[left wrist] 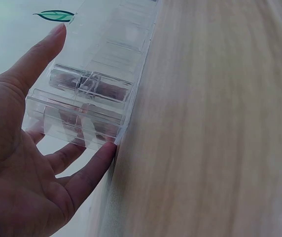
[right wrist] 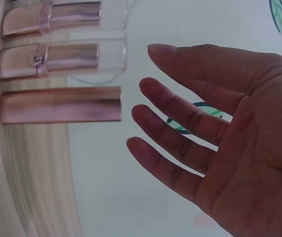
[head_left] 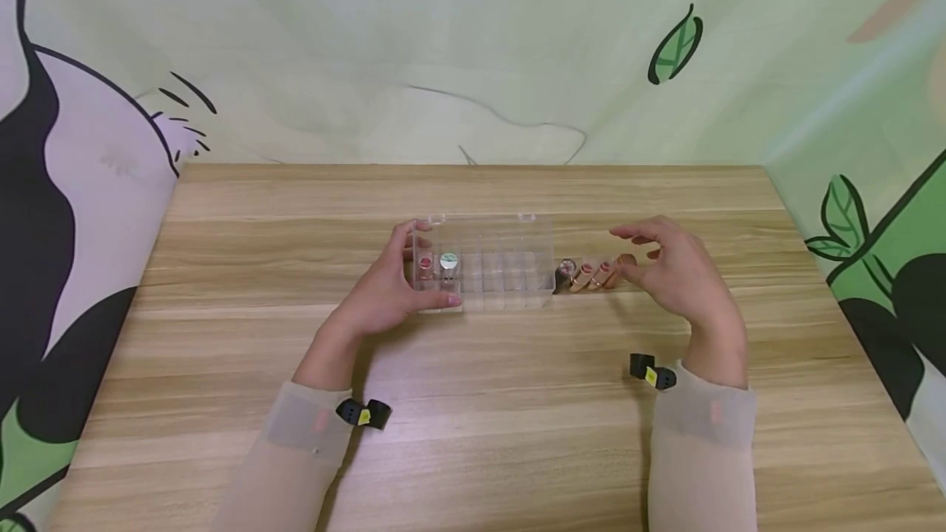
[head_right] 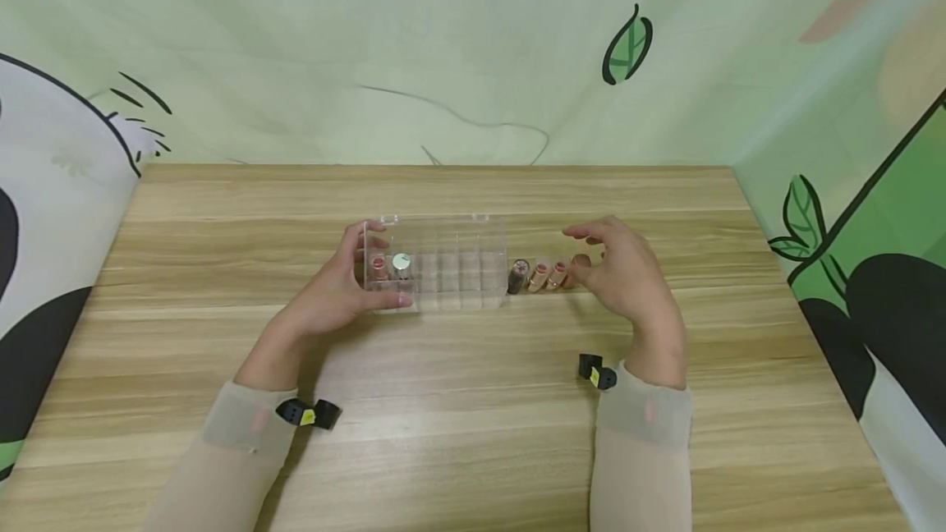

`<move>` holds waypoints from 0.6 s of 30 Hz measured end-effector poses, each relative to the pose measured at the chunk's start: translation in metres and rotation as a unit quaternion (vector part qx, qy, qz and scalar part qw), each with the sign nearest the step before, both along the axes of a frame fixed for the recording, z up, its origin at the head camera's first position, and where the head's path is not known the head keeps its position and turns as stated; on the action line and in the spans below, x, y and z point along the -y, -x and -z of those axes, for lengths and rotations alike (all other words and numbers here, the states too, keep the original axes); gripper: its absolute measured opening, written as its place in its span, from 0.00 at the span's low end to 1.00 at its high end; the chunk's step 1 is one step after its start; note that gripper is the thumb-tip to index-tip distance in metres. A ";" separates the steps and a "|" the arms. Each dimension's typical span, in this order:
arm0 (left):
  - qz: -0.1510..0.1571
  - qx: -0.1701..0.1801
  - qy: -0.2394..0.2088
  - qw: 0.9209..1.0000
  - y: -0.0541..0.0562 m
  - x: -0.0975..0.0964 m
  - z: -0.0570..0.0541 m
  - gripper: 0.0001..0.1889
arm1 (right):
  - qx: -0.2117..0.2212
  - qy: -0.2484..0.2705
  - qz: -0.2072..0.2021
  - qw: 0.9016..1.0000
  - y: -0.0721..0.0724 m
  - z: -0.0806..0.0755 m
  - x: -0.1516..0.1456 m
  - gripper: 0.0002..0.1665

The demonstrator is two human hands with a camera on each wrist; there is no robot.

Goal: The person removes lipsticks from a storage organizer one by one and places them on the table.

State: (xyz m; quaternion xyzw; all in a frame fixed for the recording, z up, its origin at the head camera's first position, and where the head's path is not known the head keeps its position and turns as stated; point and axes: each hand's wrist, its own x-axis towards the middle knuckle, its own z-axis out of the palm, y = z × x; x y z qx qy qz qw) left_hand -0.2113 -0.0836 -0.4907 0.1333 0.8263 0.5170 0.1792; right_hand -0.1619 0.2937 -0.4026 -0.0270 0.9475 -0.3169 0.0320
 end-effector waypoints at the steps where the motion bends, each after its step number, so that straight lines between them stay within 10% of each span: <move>1: 0.000 -0.001 -0.001 1.000 0.000 0.000 0.000 0.57 | -0.009 0.000 -0.004 1.000 -0.001 -0.001 0.001 0.24; 18: 0.003 -0.014 -0.002 1.000 0.002 0.001 0.002 0.58 | -0.151 -0.002 -0.072 0.986 -0.003 -0.010 0.047 0.23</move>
